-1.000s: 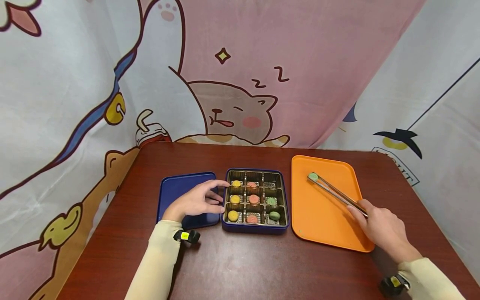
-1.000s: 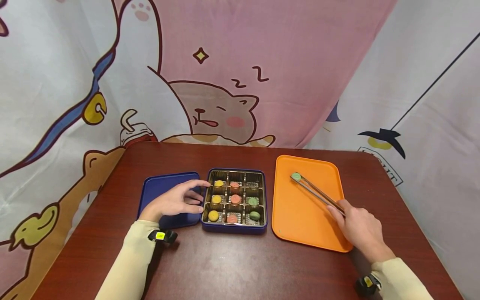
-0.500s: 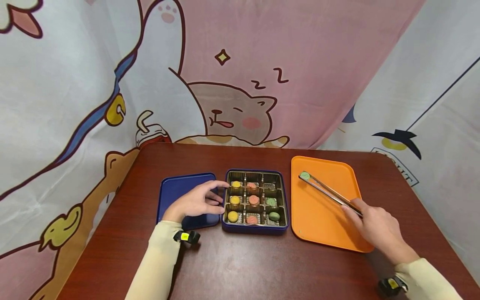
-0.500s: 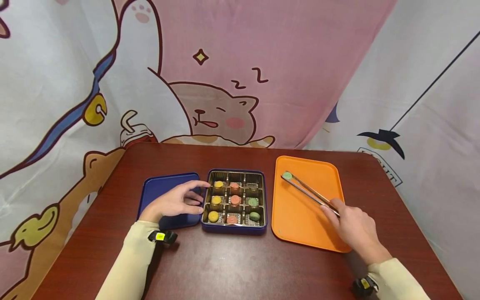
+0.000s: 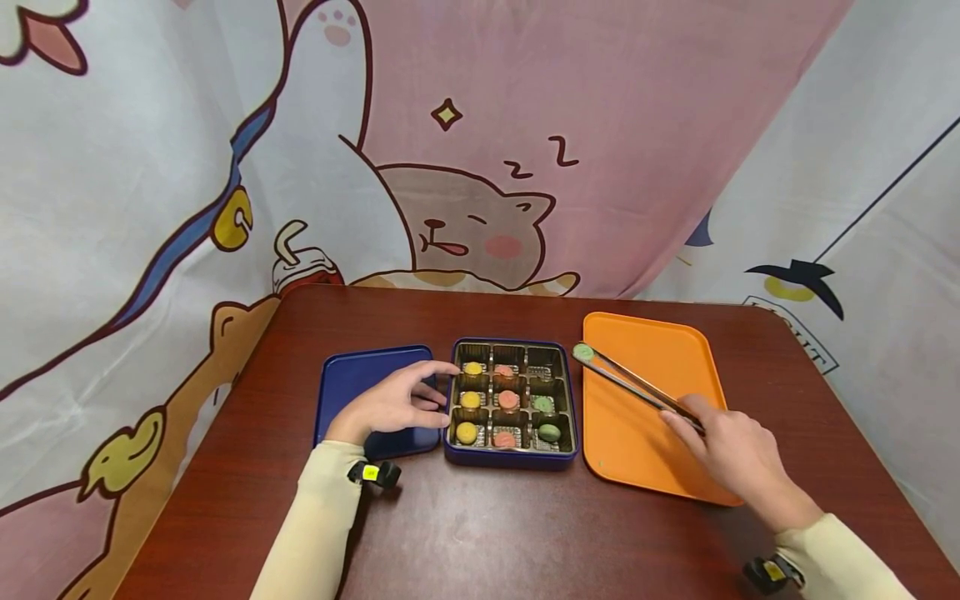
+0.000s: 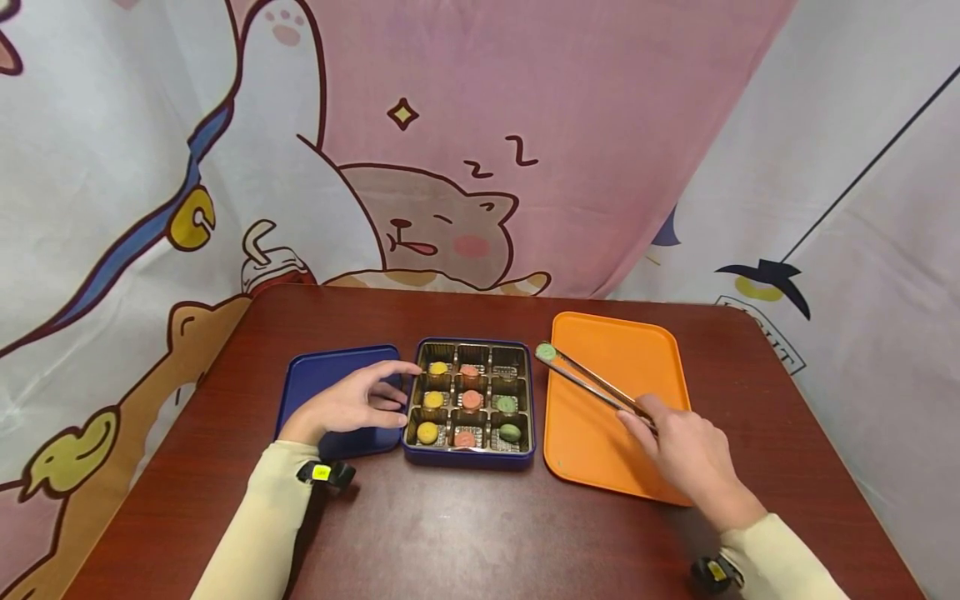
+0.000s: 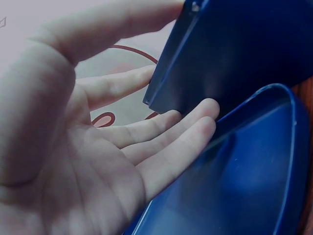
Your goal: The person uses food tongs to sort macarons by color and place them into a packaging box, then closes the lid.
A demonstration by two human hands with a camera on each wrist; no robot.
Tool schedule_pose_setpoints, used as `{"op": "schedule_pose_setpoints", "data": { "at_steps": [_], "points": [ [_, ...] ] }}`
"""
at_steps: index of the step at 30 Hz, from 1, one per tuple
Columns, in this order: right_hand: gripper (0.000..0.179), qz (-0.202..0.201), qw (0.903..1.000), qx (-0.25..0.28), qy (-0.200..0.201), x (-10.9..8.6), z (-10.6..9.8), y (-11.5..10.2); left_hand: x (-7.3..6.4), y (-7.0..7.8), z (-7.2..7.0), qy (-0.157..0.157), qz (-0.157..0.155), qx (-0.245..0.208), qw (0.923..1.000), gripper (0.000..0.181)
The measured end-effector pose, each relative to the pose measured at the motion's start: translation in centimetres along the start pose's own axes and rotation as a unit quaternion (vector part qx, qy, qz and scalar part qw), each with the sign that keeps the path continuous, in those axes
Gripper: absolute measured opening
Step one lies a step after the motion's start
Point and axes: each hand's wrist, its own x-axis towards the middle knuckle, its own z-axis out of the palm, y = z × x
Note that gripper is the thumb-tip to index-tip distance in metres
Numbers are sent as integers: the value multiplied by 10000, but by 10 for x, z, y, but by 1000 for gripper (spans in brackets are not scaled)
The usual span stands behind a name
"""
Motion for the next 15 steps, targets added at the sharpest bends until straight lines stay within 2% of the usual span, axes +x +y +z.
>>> {"op": "schedule_pose_setpoints", "data": {
  "at_steps": [7, 15],
  "points": [
    [22, -403, 9988, 38, 271, 3, 3, -14, -1, 0, 0, 4, 11, 5, 10000, 73],
    [19, -631, 9971, 124, 402, 8, 10, -26, 0, 0, 0, 0, -18, 35, 10000, 74]
  ]
}}
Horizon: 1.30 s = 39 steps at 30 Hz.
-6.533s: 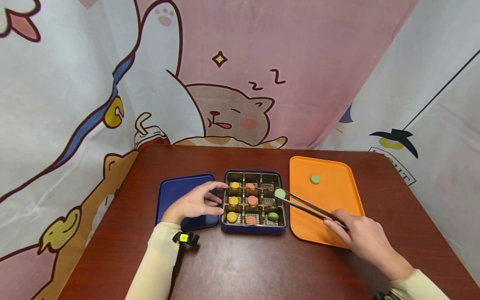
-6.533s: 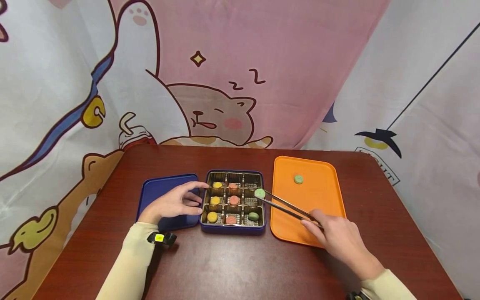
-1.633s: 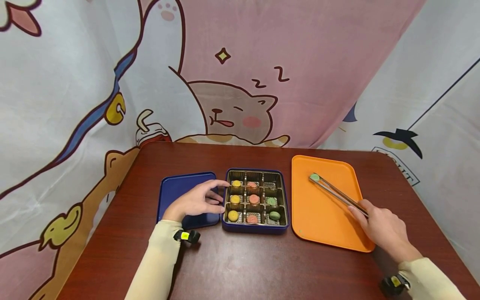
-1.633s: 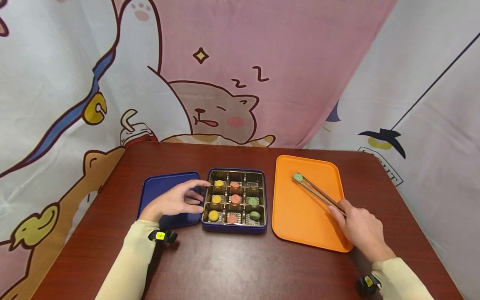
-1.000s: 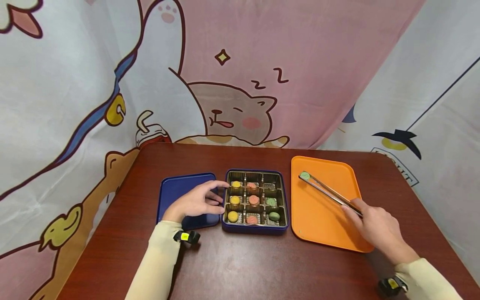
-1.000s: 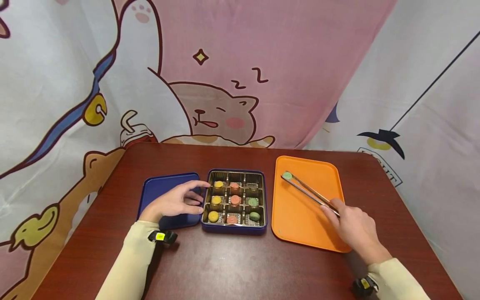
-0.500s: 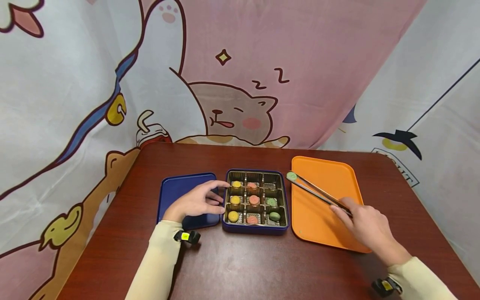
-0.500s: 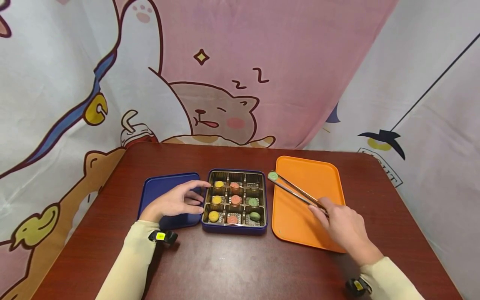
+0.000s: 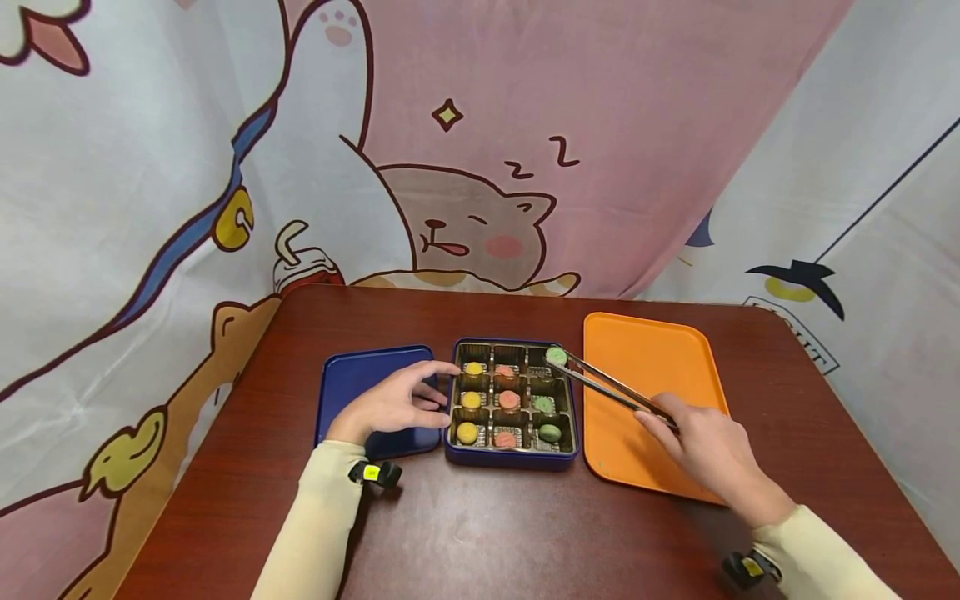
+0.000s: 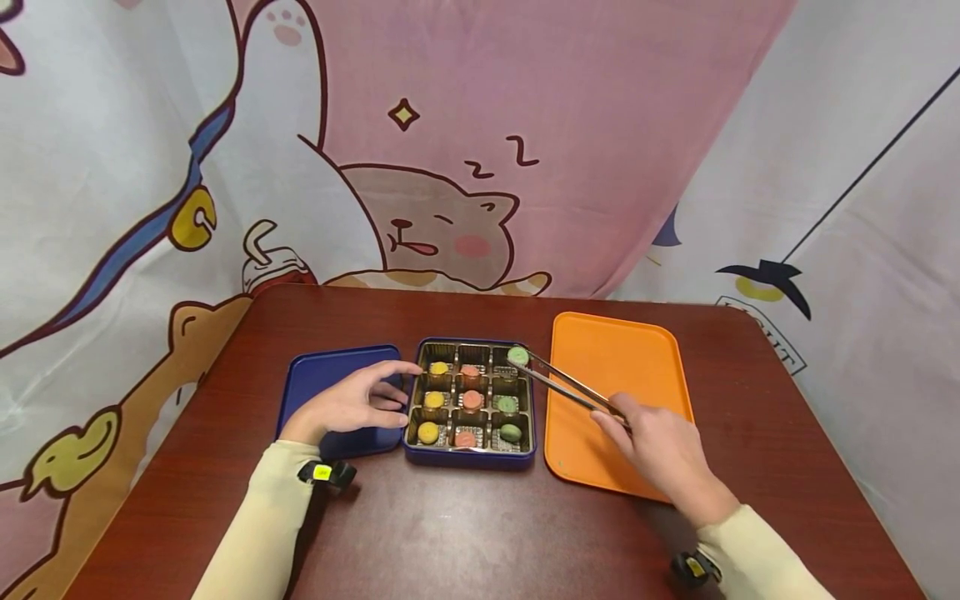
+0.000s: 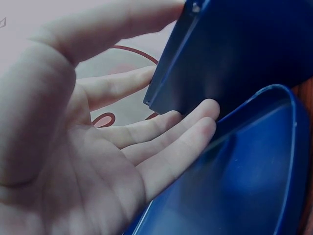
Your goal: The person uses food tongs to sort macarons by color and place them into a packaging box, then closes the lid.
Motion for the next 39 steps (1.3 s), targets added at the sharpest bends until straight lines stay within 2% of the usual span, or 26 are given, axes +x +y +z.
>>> {"op": "schedule_pose_setpoints", "data": {
  "at_steps": [9, 26, 39],
  "points": [
    [19, -125, 9999, -28, 9, 6, 7, -6, -1, 1, 0, -12, -56, 1, 10000, 74],
    [23, 150, 9993, 104, -337, 4, 1, -9, -1, 0, 0, -20, -50, -29, 10000, 73],
    [24, 119, 9995, 89, -281, 1, 2, -7, 0, 2, 0, 1, -94, -102, 9999, 75]
  ]
}}
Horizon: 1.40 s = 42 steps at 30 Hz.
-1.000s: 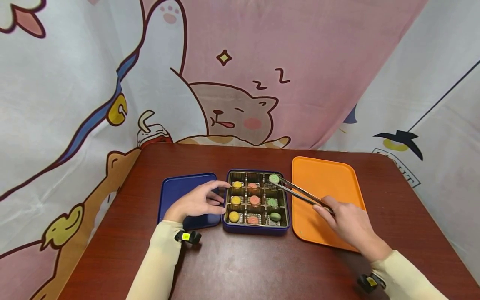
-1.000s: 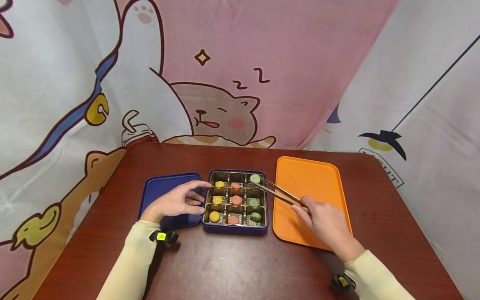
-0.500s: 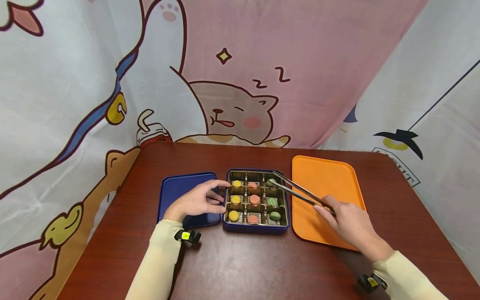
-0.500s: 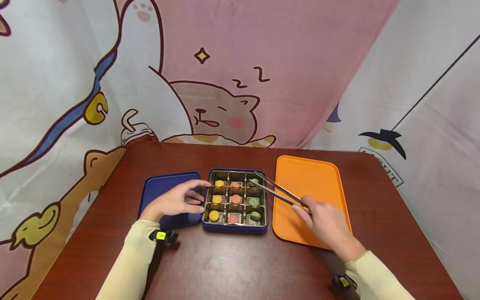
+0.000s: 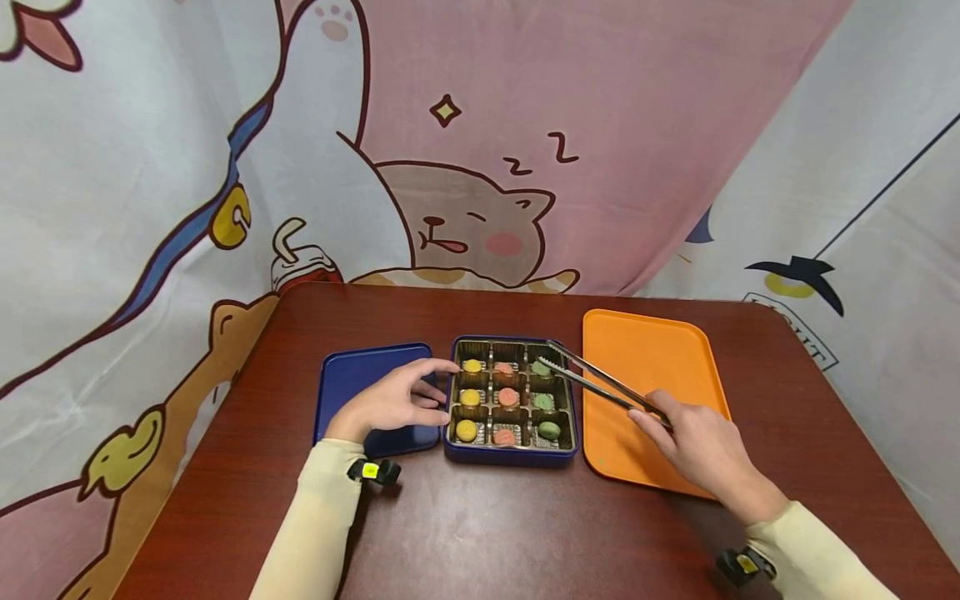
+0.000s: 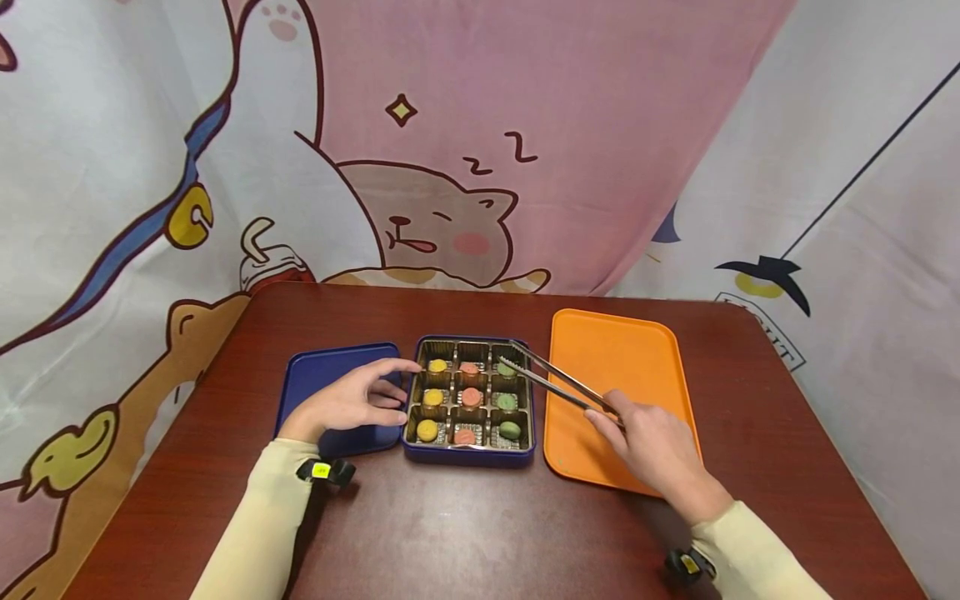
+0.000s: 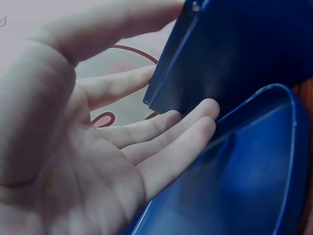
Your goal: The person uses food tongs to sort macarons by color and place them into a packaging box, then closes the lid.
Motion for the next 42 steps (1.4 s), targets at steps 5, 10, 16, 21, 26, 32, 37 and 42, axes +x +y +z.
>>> {"op": "schedule_pose_setpoints", "data": {
  "at_steps": [5, 10, 16, 21, 26, 32, 37, 42],
  "points": [
    [24, 48, 10000, 55, -1, -1, -1, 2, 0, 0, 0, -2, -9, 3, 10000, 75],
    [26, 236, 9996, 89, -85, -4, -5, 4, 0, 0, 0, -5, 1, 12, 10000, 75],
    [29, 474, 9985, 147, -211, -9, -12, 11, 0, 1, -1, -12, 9, -10, 10000, 76],
    [34, 777, 9963, 196, -302, -15, -18, 20, -1, 1, -1, -5, 15, 9, 10000, 76],
    [44, 1117, 9930, 199, -314, -25, -25, 33, -2, 1, -1, -4, 38, 16, 10000, 75],
    [52, 1392, 9895, 171, -342, -36, -27, 52, -2, 1, 0, 12, 11, 7, 10000, 73],
    [57, 1744, 9837, 37, -429, -43, -31, 68, -2, 0, 1, -12, 23, 2, 10000, 73],
    [64, 2278, 9719, -126, -583, -49, -38, 83, -2, 0, 1, -3, 36, -20, 10000, 72]
  ]
}}
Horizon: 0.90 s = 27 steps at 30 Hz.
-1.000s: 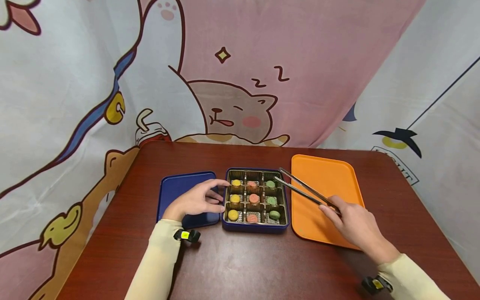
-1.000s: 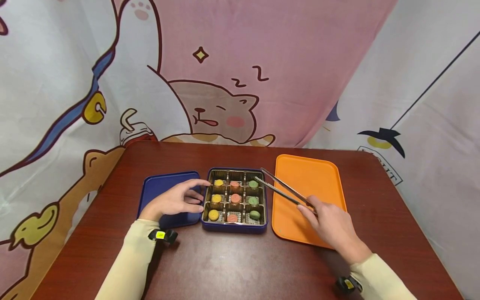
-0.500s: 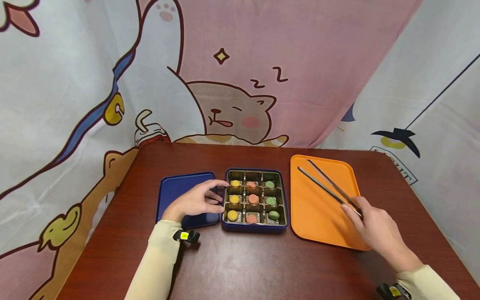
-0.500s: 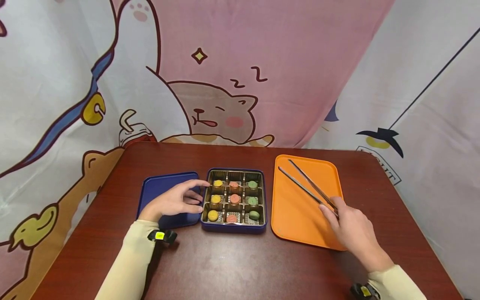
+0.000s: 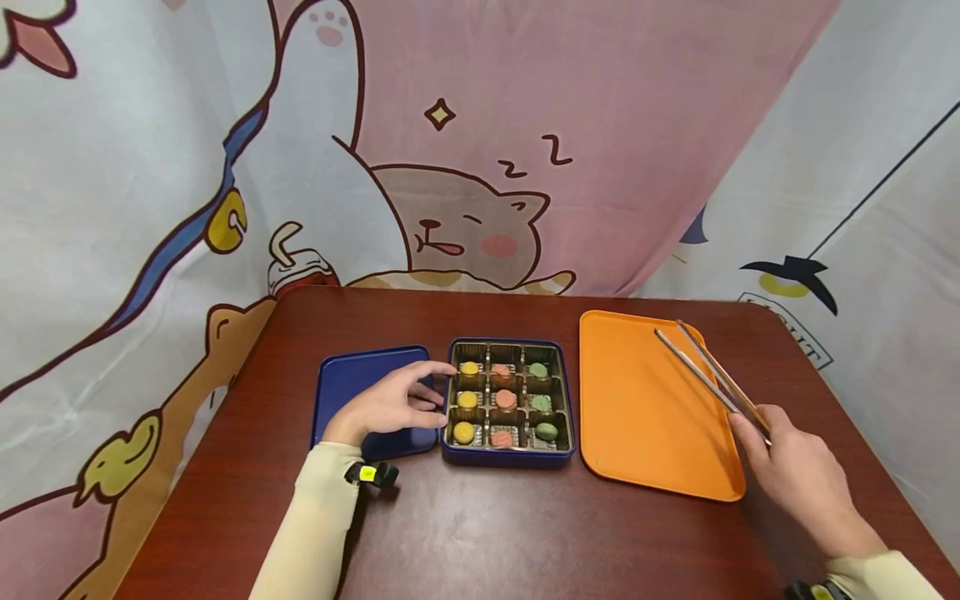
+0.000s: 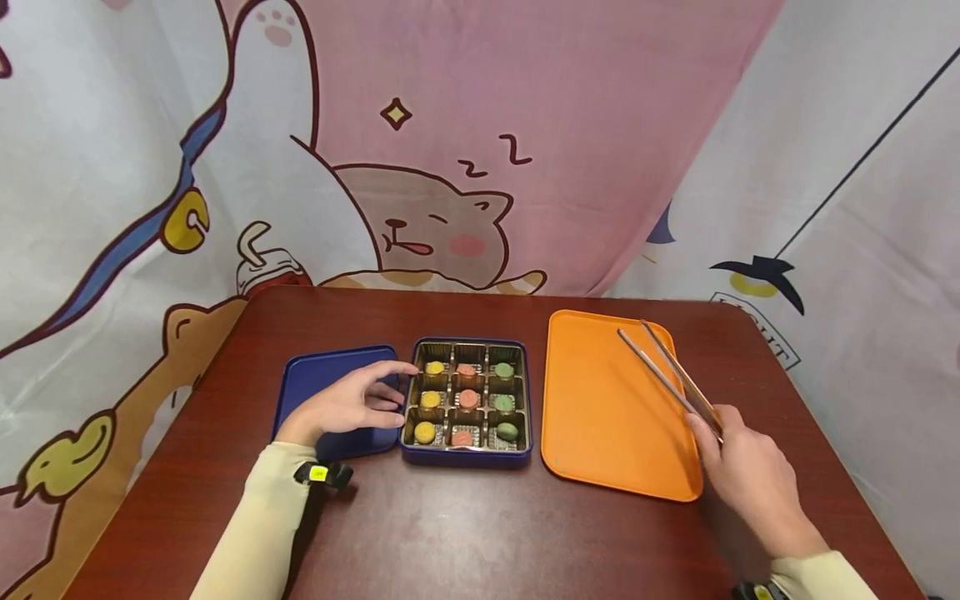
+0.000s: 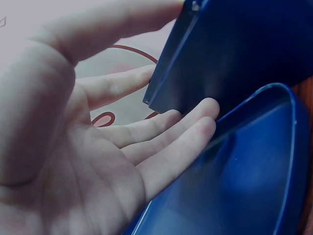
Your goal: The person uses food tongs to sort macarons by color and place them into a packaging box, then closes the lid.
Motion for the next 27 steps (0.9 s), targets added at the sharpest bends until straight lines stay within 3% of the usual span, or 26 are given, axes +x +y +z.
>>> {"op": "schedule_pose_setpoints", "data": {
  "at_steps": [8, 16, 27],
  "points": [
    [73, 894, 9955, -55, -320, 2, -4, 31, -1, 0, 0, 3, -8, -18, 10000, 73],
    [80, 1803, 9794, -130, -903, 4, -1, 53, 0, 1, 0, 8, -25, -6, 10000, 73],
    [70, 2036, 9735, -432, -951, 4, 7, 68, 1, -1, 0, -13, 45, -15, 10000, 72]
  ]
}}
